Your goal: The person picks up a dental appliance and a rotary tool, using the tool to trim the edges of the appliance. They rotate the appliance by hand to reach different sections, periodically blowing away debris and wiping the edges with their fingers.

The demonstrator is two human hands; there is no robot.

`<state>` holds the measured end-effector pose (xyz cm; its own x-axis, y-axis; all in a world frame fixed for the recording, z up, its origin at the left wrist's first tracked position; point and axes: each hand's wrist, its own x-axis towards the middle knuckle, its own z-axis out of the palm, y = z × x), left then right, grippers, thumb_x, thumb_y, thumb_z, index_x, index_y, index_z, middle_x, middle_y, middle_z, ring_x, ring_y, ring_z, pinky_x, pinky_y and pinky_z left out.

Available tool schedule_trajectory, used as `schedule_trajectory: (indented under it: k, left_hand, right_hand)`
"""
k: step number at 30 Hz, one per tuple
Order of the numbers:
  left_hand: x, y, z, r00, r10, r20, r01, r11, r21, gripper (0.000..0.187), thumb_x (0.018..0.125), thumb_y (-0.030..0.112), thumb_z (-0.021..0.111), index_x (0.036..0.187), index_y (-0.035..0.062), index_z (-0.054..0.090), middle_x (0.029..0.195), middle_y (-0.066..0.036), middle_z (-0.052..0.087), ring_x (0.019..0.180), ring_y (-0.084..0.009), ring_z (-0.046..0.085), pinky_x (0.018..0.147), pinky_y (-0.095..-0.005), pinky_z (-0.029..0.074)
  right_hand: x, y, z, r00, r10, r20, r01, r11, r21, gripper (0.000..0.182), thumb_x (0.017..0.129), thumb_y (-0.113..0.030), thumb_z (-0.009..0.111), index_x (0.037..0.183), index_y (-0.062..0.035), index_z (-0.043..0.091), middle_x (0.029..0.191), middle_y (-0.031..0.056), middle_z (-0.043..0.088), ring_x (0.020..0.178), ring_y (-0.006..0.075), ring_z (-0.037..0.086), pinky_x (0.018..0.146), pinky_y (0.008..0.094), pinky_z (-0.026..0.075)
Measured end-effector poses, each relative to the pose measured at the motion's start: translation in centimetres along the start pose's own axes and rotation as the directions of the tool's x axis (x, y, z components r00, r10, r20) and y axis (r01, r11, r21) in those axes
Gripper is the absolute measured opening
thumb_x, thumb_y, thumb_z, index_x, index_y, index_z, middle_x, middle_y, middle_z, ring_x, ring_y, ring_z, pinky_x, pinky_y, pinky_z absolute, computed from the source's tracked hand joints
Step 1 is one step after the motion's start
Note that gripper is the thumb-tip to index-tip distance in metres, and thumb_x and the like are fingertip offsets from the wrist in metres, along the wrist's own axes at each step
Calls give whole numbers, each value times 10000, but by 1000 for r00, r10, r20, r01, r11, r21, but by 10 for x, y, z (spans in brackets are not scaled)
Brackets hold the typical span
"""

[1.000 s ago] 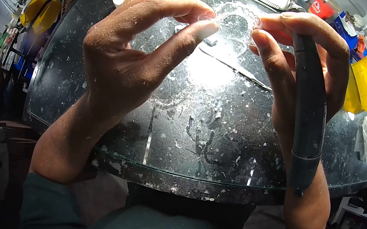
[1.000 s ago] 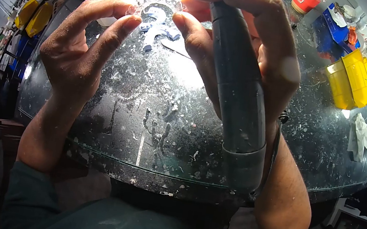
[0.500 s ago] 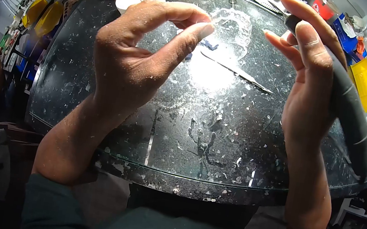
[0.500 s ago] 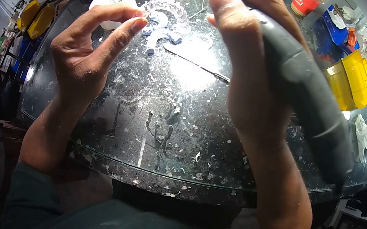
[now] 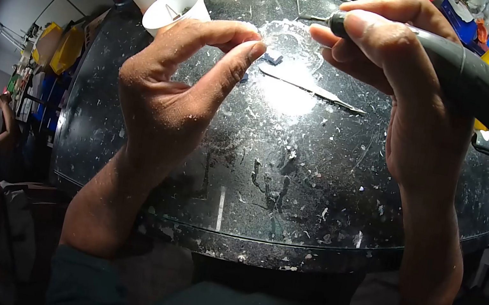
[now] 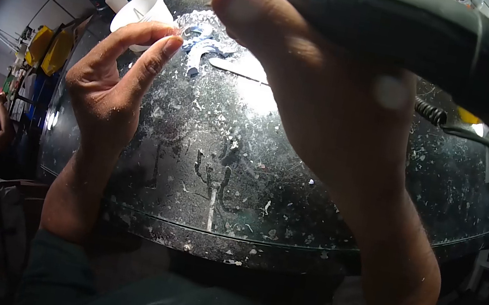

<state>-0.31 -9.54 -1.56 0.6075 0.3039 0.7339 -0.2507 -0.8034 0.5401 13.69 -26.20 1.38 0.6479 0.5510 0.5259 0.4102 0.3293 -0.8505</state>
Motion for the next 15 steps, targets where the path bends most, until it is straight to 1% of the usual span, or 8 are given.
schedule_trajectory:
  k: [7, 14, 15]
  left_hand:
    - [-1, 0, 0, 1000, -20, 18, 20, 1000, 15, 144, 830, 15, 780, 971, 27, 754, 923, -68, 742, 871, -142, 663, 814, -276, 488]
    - [0, -3, 0, 999, 34, 30, -35, 999, 25, 140, 839, 15, 771, 977, 35, 756, 925, -73, 743, 867, -151, 662, 811, -285, 488]
    - [0, -2, -1, 999, 44, 28, -45, 998, 50, 142, 840, 22, 773, 980, 40, 756, 927, -68, 745, 874, -151, 666, 844, -306, 489]
  right_hand:
    - [-4, -1, -2, 1000, -13, -4, 13, 998, 64, 218, 894, -155, 655, 989, 40, 647, 837, 123, 687, 874, 246, 744, 875, 369, 611]
    - [4, 3, -2, 1000, -24, -2, 25, 992, 121, 216, 894, -158, 655, 983, 39, 646, 835, 124, 687, 870, 241, 744, 876, 368, 610]
    - [3, 3, -4, 1000, -26, 1, 25, 991, 128, 216, 894, -158, 655, 983, 39, 646, 835, 124, 687, 869, 241, 744, 876, 368, 610]
